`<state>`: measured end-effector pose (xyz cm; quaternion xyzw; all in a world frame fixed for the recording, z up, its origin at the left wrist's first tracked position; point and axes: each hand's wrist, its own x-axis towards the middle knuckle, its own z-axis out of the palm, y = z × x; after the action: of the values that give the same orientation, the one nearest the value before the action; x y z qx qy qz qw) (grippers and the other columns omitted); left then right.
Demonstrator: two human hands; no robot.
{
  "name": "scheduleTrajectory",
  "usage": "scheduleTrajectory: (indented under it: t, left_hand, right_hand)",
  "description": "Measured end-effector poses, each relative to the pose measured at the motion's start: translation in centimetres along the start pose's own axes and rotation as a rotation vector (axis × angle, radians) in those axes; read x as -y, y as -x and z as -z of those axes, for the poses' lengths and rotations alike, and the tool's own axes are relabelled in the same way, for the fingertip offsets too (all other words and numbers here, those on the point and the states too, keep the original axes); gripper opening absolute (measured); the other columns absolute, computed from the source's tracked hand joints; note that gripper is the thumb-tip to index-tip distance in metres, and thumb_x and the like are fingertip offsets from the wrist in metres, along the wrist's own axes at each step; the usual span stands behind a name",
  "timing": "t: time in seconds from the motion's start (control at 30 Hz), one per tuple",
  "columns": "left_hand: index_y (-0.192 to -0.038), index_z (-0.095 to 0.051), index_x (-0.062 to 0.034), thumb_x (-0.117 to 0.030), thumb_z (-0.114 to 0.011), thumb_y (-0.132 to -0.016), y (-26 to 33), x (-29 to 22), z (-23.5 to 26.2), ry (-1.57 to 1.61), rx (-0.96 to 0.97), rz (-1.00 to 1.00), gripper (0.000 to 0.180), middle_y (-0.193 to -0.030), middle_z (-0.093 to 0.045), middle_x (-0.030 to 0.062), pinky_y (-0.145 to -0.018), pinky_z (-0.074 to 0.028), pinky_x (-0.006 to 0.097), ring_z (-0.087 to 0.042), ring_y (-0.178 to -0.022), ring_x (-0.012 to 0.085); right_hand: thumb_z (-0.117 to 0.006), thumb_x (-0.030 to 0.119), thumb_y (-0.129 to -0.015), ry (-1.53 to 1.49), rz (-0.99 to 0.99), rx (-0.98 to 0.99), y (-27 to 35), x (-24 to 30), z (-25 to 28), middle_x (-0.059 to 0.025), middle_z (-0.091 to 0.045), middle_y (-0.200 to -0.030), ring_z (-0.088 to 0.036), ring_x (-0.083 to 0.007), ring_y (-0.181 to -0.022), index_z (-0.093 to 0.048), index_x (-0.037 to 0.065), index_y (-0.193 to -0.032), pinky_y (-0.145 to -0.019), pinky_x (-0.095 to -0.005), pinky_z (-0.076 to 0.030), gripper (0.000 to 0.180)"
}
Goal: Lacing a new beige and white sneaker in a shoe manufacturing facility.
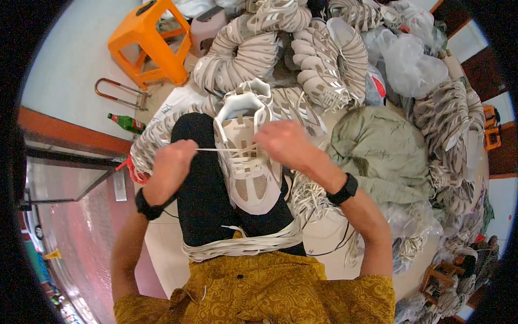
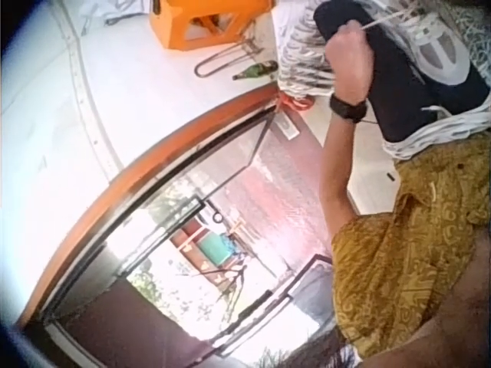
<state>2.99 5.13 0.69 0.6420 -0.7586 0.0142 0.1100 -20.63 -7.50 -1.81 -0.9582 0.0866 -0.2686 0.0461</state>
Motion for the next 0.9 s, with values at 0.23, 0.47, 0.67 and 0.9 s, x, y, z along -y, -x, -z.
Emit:
scheduleTrajectory:
  t: [0.23, 0.47, 0.67, 0.9]
  left_hand:
    - [-0.076, -0.053, -0.0038, -0.014, -0.049, -0.080, 1.7, 4.0, 1.9, 0.270, 0.031, 0.127, 0.012, -0.069, -0.053, 0.0152, -0.060, -0.041, 0.042, -0.053, -0.069, 0.0346]
    - [-0.079, -0.056, 0.0004, -0.013, -0.050, -0.080, 0.7, 3.3, 2.9, 0.344, 0.094, 0.189, 0.015, -0.072, -0.056, 0.0160, -0.062, -0.043, 0.035, -0.056, -0.071, 0.0318]
    - [-0.080, -0.057, -0.0024, -0.014, -0.051, -0.080, 0.6, 2.4, 1.8, 0.281, 0.081, 0.211, 0.013, -0.074, -0.057, 0.0154, -0.063, -0.044, 0.036, -0.057, -0.073, 0.0316]
    - [-0.081, -0.055, -0.0024, -0.014, -0.051, -0.080, 0.5, 2.3, 2.0, 0.293, 0.096, 0.215, 0.012, -0.074, -0.057, 0.0157, -0.063, -0.044, 0.037, -0.057, -0.072, 0.0325]
  right_hand:
    - [-0.057, 0.006, -0.060, -0.022, -0.088, -0.037, 1.0, -0.9, 0.1, -0.0040, -0.052, -0.060, -0.056, -0.0208, -0.058, -0.056, 0.009, -0.071, -0.049, -0.0320, -0.046, 0.011]
    - [-0.059, 0.006, -0.061, -0.454, -0.359, 0.055, 0.2, 0.7, 0.5, -0.0041, -0.057, -0.065, -0.058, -0.0215, -0.062, -0.061, 0.010, -0.071, -0.052, -0.0338, -0.046, 0.011]
    - [-0.055, 0.010, -0.060, -0.096, -0.181, 0.147, 0.0, 2.0, -0.9, -0.0070, -0.059, -0.067, -0.057, -0.0215, -0.058, -0.056, 0.008, -0.064, -0.050, -0.0341, -0.045, 0.004]
    - [-0.063, 0.016, -0.059, -0.849, -0.710, 0.685, -2.2, -0.5, -0.3, -0.0077, -0.053, -0.052, -0.048, -0.0197, -0.044, -0.060, 0.003, -0.064, -0.043, -0.0330, -0.036, 0.014]
